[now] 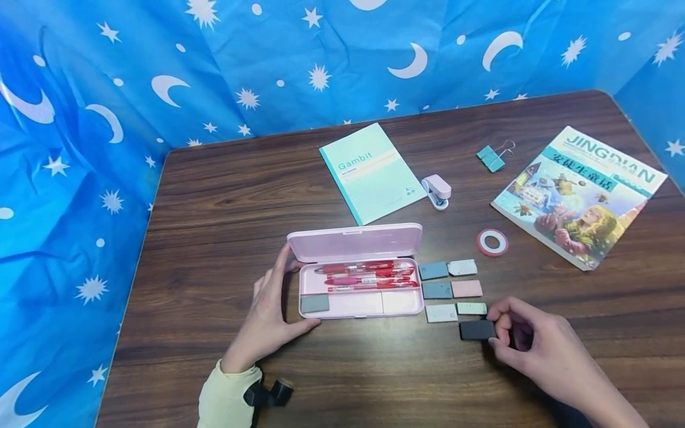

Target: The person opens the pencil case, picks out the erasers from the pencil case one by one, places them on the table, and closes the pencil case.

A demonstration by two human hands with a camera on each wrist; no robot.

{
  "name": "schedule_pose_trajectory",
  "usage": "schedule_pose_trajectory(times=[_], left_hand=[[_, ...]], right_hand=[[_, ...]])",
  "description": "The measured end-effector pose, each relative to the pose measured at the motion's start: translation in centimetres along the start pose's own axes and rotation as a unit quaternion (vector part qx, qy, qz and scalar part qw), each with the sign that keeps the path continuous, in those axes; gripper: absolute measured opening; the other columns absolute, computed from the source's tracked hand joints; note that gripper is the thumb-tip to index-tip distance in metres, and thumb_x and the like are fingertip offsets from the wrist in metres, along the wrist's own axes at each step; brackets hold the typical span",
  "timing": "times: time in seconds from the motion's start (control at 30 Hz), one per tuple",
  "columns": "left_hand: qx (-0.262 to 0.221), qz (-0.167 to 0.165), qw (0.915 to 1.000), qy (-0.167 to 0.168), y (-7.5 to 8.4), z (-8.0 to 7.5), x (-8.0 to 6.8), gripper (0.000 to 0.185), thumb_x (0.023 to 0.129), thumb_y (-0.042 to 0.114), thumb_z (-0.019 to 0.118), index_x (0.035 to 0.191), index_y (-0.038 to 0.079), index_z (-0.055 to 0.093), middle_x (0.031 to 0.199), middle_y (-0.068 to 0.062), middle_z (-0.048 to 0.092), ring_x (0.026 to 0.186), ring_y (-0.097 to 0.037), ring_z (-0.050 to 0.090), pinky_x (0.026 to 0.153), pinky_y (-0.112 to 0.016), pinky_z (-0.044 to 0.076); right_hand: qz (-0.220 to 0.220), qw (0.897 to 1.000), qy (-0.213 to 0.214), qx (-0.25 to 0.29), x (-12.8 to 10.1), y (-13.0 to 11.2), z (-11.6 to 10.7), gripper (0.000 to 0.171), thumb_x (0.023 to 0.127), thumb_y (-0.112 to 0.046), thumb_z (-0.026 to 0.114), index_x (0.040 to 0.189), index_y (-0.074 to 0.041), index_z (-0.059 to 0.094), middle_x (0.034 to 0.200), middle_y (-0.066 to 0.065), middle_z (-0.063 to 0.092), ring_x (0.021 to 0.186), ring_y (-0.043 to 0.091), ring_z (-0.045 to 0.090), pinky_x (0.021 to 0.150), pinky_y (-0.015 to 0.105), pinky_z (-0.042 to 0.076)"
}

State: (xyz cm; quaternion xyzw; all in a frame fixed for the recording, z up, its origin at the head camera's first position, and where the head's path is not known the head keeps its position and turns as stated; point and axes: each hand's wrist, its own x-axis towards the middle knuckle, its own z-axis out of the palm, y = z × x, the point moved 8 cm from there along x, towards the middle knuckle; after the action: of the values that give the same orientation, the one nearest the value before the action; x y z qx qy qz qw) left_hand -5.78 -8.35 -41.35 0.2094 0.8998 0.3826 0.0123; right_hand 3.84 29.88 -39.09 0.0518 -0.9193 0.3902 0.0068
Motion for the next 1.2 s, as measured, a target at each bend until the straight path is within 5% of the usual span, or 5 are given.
schedule_pose_trajectory(times=[0.5,0.77,1.0,1.2], left_hand=[[-0.004,-0.011,0.9999,0.003,-0.6,-0.3,-0.6,0.137,0.064,0.035,0.096,0.163,0.03,0.001,0.149,0.002,0.05,0.131,-0.021,0.043,0.11,-0.052,0.024],[-0.004,-0.007,1.0,-0.001,-0.5,-0.2,-0.3,0.137,0.065,0.034,0.096,0.163,0.029,0.0,0.148,0.005,0.05,0.134,-0.019,0.043,0.11,-0.052,0.024],[0.002,-0.001,1.0,-0.004,-0.3,-0.1,-0.2,0.137,0.065,0.035,0.096,0.163,0.028,0.0,0.147,0.003,0.049,0.131,-0.021,0.043,0.11,-0.053,0.025],[0.006,0.007,1.0,0.0,-0.2,-0.1,0.0,0.137,0.065,0.037,0.096,0.163,0.028,0.001,0.148,0.003,0.049,0.132,-0.02,0.044,0.109,-0.052,0.027]], right_hand=[[-0.021,0.987,0.013,-0.156,0.1,-0.2,0.6,0.04,0.065,-0.003,0.088,0.095,-0.018,0.066,0.07,-0.024,0.045,0.054,-0.007,0.036,0.048,0.019,0.025],[-0.054,0.991,0.055,-0.105,2.1,-4.2,0.0,0.038,0.067,-0.003,0.088,0.092,-0.021,0.068,0.068,-0.02,0.047,0.054,-0.005,0.04,0.05,0.017,0.027],[-0.126,0.992,0.007,0.008,6.0,-10.5,6.3,0.026,0.08,0.0,0.078,0.095,-0.02,0.074,0.072,-0.019,0.056,0.058,-0.002,0.046,0.053,0.015,0.035],[-0.146,0.988,-0.044,-0.014,8.4,-13.6,11.5,0.015,0.085,-0.01,0.074,0.094,-0.022,0.077,0.064,-0.022,0.047,0.056,-0.005,0.042,0.054,0.019,0.035]])
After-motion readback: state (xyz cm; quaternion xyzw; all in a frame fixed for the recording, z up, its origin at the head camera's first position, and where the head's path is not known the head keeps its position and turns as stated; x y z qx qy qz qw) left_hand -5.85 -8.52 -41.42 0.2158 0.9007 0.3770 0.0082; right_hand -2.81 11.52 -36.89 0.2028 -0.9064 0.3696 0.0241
